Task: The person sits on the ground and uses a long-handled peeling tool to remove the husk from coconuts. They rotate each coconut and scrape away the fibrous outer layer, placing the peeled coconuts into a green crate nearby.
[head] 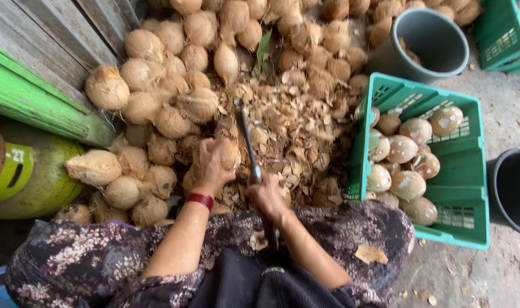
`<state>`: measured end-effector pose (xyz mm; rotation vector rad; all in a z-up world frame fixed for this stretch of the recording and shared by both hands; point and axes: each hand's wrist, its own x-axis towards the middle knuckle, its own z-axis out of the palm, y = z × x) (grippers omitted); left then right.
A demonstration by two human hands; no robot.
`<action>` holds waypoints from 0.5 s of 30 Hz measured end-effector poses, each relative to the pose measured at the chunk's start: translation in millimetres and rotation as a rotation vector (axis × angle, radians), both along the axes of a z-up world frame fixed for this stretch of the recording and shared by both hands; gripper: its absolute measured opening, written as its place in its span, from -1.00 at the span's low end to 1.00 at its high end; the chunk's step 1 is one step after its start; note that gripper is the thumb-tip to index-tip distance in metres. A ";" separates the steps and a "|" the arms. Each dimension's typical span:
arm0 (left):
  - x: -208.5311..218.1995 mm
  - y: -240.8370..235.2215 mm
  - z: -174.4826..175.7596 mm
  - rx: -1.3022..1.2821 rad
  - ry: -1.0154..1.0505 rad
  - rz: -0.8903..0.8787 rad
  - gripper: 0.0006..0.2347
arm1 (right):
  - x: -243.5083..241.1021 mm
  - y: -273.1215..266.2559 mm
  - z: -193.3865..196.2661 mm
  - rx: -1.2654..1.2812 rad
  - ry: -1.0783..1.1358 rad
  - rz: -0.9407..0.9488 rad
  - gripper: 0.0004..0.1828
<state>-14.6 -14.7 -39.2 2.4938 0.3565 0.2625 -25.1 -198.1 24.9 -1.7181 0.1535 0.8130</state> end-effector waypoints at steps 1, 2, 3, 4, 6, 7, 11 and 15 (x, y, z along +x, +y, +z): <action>-4.8 -1.4 -3.9 -0.022 0.000 -0.009 -0.19 | -5.6 -2.7 -1.8 -0.020 -0.083 0.011 -0.88; -10.6 -3.4 -7.3 -0.023 0.023 -0.012 -0.19 | -9.8 -5.3 -5.5 -0.041 -0.169 0.029 -0.90; -17.6 -6.3 -8.5 -0.023 0.045 -0.015 -0.19 | -18.0 -6.6 -11.2 0.011 -0.141 -0.024 -0.88; -6.5 -2.3 -3.8 -0.010 0.035 -0.018 -0.19 | -11.5 -0.1 -17.1 0.079 -0.145 -0.078 -0.85; 0.6 -3.8 5.9 0.094 0.060 -0.029 -0.19 | -6.6 6.6 -33.1 0.173 -0.027 -0.118 -0.81; 4.1 -3.8 8.9 0.144 0.075 -0.036 -0.19 | -4.9 8.0 -42.8 0.198 0.094 -0.103 -0.81; -9.3 -8.4 3.3 0.080 0.067 -0.026 -0.18 | -17.7 -1.6 -64.9 0.213 0.137 -0.075 -0.89; 2.4 9.3 0.1 -0.005 -0.005 -0.014 -0.21 | 7.7 1.8 -35.8 0.044 0.017 0.050 -0.91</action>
